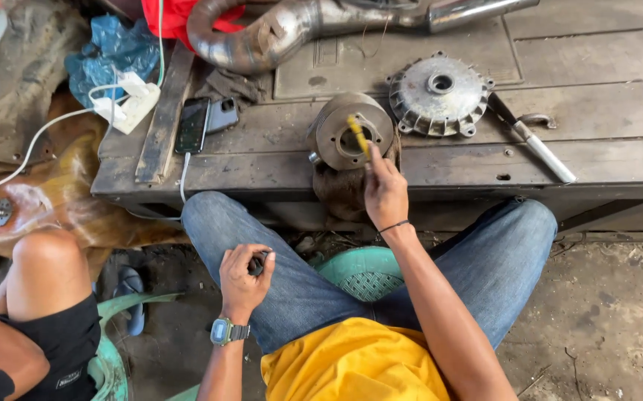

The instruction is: Cleaning the cooling fins of a motorcycle engine cylinder using a small brush

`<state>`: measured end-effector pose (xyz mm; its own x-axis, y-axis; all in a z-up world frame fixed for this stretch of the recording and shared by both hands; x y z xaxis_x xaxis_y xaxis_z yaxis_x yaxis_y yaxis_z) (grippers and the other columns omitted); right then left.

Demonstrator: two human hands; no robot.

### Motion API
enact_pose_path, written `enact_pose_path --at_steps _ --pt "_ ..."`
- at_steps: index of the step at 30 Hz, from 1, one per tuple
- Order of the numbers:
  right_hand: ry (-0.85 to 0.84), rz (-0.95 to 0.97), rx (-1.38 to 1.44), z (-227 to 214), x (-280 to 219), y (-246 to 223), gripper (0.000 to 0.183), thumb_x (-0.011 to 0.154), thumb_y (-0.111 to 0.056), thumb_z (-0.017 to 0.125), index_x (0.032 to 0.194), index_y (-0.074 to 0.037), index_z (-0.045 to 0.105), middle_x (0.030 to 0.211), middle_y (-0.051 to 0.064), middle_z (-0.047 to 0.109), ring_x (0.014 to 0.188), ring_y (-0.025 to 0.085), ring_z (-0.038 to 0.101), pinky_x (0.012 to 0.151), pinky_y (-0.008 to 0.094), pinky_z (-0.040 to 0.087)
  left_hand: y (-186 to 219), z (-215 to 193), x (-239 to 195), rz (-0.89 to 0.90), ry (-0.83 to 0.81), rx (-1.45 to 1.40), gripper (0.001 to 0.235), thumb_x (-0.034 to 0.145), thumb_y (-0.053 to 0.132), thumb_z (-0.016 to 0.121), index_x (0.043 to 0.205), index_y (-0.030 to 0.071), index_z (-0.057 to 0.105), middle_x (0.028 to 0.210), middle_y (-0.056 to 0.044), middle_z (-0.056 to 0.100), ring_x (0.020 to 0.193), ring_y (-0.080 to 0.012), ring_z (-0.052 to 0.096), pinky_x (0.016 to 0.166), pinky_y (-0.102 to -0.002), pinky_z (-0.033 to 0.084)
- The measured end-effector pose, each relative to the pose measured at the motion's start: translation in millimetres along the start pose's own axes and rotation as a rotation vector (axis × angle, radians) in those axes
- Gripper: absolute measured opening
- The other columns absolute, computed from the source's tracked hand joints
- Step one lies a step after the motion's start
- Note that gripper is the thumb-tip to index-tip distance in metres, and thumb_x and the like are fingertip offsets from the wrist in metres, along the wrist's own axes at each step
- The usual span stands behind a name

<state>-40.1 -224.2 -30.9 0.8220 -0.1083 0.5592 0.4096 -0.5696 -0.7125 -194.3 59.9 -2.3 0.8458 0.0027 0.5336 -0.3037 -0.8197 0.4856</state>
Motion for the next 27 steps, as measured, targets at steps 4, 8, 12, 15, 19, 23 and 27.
enact_pose_path --at_steps 4,8,12,15,19,23,27 --pt "-0.131 0.016 0.010 8 5 -10 0.046 0.100 -0.009 0.059 0.143 -0.025 0.059 0.096 0.015 0.068 0.085 0.037 0.070 0.074 0.048 0.060 -3 0 3 0.009 -0.027 0.015 0.012 0.095 0.032 0.073 0.088 0.021 0.074 0.066 0.006 0.067 0.062 -0.0181 0.065 0.066 -0.032 0.049" --pt "-0.063 0.099 0.064 2 18 -14 0.045 0.101 -0.001 0.056 0.143 -0.015 0.059 0.098 0.017 0.070 0.087 0.032 0.071 0.075 0.042 0.061 -7 1 -1 0.012 -0.015 0.004 0.013 0.097 0.030 0.071 0.088 0.021 0.073 0.070 0.008 0.070 0.063 -0.0163 0.064 0.067 -0.032 0.049" --pt "-0.172 -0.049 -0.103 8 13 -23 0.037 0.101 -0.021 0.061 0.138 -0.027 0.063 0.088 0.013 0.066 0.078 0.040 0.069 0.064 0.053 0.059 3 0 9 0.029 -0.040 0.034 0.012 0.096 0.027 0.071 0.089 0.018 0.073 0.071 0.004 0.069 0.060 -0.0200 0.063 0.065 -0.033 0.049" --pt "-0.011 0.071 0.113 0 16 -1 0.041 0.102 -0.005 0.057 0.141 -0.020 0.063 0.087 0.016 0.067 0.078 0.034 0.069 0.065 0.044 0.057 5 -1 6 0.018 -0.038 0.009 0.012 0.096 0.027 0.071 0.088 0.018 0.073 0.071 0.004 0.070 0.061 -0.0210 0.064 0.065 -0.034 0.049" --pt "-0.147 0.067 0.055 -3 15 -16 0.041 0.102 -0.009 0.059 0.141 -0.021 0.063 0.088 0.013 0.069 0.076 0.029 0.069 0.066 0.042 0.059 6 1 9 0.013 -0.064 0.048 0.011 0.096 0.027 0.071 0.089 0.018 0.073 0.072 0.003 0.071 0.061 -0.0206 0.064 0.065 -0.034 0.049" --pt "0.016 0.038 0.076 -5 23 -8 0.041 0.103 -0.007 0.057 0.142 -0.018 0.061 0.088 0.020 0.065 0.082 0.041 0.069 0.063 0.049 0.056 8 0 10 0.010 -0.060 0.053 0.010 0.096 0.027 0.072 0.089 0.020 0.073 0.071 0.004 0.070 0.060 -0.0210 0.062 0.065 -0.034 0.049" --pt "-0.098 0.036 0.146 5 14 -20 0.043 0.099 -0.005 0.060 0.138 -0.024 0.065 0.086 0.014 0.068 0.078 0.032 0.070 0.070 0.045 0.060 7 1 9 0.007 -0.075 0.076 0.010 0.095 0.027 0.071 0.088 0.020 0.072 0.070 0.005 0.068 0.059 -0.0188 0.061 0.065 -0.033 0.049"
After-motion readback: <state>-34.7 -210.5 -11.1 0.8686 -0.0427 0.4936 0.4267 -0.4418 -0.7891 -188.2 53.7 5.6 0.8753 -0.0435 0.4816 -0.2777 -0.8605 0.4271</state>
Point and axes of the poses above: each hand's wrist, its own x-axis towards the middle knuckle, its own z-axis out of the palm, y = z × x, the point moved 5 cm from there along x, towards the middle knuckle
